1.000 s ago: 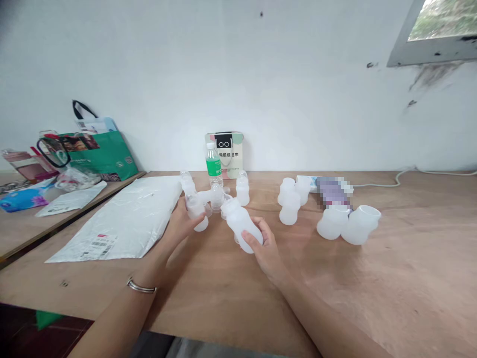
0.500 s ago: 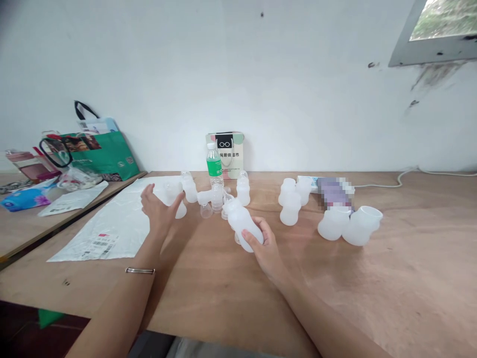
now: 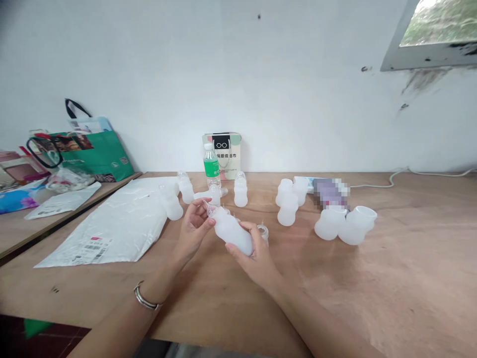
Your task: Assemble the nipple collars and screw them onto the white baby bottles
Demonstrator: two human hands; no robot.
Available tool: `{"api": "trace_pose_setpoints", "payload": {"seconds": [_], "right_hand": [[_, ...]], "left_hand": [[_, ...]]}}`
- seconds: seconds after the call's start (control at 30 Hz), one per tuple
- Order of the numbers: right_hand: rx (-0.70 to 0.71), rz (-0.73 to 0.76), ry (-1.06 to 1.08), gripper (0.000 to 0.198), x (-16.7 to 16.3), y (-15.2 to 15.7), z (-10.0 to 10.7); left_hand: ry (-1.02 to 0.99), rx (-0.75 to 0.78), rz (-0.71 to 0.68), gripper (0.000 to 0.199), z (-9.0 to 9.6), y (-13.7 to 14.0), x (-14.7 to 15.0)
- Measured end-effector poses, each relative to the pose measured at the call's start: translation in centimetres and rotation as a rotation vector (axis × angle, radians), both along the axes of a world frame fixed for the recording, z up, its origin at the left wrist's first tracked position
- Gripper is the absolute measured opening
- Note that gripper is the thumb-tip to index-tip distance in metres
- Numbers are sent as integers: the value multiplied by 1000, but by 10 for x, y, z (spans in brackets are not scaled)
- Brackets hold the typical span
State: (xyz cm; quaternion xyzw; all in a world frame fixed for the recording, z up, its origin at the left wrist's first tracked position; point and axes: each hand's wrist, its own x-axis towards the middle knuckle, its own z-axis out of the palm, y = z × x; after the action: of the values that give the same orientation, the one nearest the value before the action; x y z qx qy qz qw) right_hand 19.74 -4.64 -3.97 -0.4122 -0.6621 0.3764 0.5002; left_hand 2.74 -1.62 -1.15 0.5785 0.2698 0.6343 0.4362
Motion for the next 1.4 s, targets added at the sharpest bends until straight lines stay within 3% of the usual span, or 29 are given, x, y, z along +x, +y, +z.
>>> {"api": "trace_pose_setpoints", "payload": {"seconds": [0.1, 0.17, 0.23, 0.33, 0.43, 0.5, 0.67, 0.73, 0.87, 0.93, 1.07, 1.13, 1.27, 1.4], "right_hand": [[-324, 296, 209, 39, -1, 0, 7], [-454, 419, 275, 42, -2, 0, 8], [-383, 330, 217, 37, -3, 0, 7], [-144, 101, 15, 28, -2, -3, 5], [-48, 40, -120, 32, -1, -5, 7], [-94, 82, -77, 35, -1, -6, 9], [-473, 463, 270, 50, -2, -3, 10], [-436, 407, 236, 46, -2, -2, 8], [-183, 138, 15, 38, -2, -3, 5], [-182, 153, 25, 37, -1, -3, 5], [-405, 375, 246, 42, -2, -3, 9], [-453, 406, 279, 45, -3, -4, 9], [-289, 252, 91, 44, -5, -6, 6], [-288, 292, 34, 41, -2, -8, 6]], "left_hand": [[-50, -82, -176, 47, 4, -2, -6], [-56, -128, -258, 48, 5, -3, -8], [-61, -157, -265, 47, 2, -3, -8], [-23, -156, -192, 45, -5, 0, -6], [49, -185, -163, 42, -9, 2, -5], [52, -222, -179, 38, -8, 1, -5], [11, -237, -306, 33, -6, -2, -5], [6, -236, -307, 37, -7, -1, -4], [18, -243, -221, 42, -11, 1, -4], [29, -262, -211, 38, -10, 1, -4], [25, -252, -261, 33, -6, -2, -5], [32, -244, -259, 31, -4, -4, -5], [60, -259, -243, 31, -2, -5, -4], [65, -248, -344, 40, -2, -7, -6]]}}
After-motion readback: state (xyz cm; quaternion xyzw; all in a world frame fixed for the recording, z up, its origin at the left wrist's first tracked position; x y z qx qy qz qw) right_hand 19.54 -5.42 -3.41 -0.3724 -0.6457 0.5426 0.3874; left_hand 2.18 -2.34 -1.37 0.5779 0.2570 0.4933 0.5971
